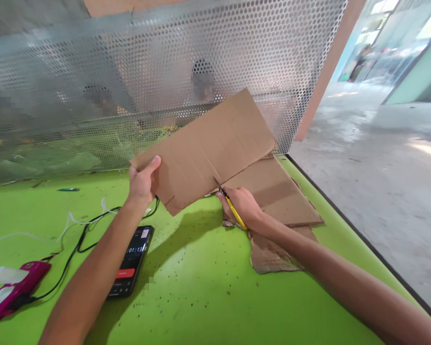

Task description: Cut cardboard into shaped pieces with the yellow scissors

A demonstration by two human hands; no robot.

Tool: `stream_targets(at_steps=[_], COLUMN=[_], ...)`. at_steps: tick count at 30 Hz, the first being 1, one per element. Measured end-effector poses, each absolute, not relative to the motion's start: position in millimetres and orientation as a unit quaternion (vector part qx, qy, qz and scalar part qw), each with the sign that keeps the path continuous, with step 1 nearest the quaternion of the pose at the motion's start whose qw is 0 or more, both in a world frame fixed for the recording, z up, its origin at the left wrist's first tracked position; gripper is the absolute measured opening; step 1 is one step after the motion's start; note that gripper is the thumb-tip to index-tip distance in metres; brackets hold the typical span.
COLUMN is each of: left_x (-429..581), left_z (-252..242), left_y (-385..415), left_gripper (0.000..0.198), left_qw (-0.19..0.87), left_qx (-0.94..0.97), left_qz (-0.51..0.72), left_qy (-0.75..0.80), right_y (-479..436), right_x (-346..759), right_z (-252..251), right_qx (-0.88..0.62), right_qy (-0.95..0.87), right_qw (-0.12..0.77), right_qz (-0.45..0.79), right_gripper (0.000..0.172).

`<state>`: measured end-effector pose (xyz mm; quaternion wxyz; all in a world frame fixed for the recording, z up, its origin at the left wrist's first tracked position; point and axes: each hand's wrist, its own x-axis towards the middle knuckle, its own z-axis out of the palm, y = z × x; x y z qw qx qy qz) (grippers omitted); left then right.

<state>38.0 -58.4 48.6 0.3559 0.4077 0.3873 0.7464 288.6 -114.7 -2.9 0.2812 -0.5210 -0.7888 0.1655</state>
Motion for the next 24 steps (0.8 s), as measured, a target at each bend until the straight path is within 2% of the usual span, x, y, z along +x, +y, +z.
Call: stream_targets(at_steps=[7,17,24], left_x=[37.2,36.0,38.3], left_z=[49.0,44.2,41.9], left_y=[-58.1,-53.9,-54.0], left_gripper=[0.041,0.036,0.037], left_qw=[0.359,0.380,0.384], left_qx=[0.410,0.392,0.416], left_qz=[0.740,0.735,0.726], left_qy=[0.394,0.402,0.392], right_y=[-117.6,-115.1,-109.2], right_x=[287.9,289.6,293.3], right_z=[7.3,3.9,6.9], right_qx=[-0.519,-0.524,-0.516], right_qy=[-0.785,-0.776,-0.788], right_qw=[0.290,0.311,0.295], right_qz=[0.174,0.163,0.161], right_gripper=[0.039,0.045,0.036])
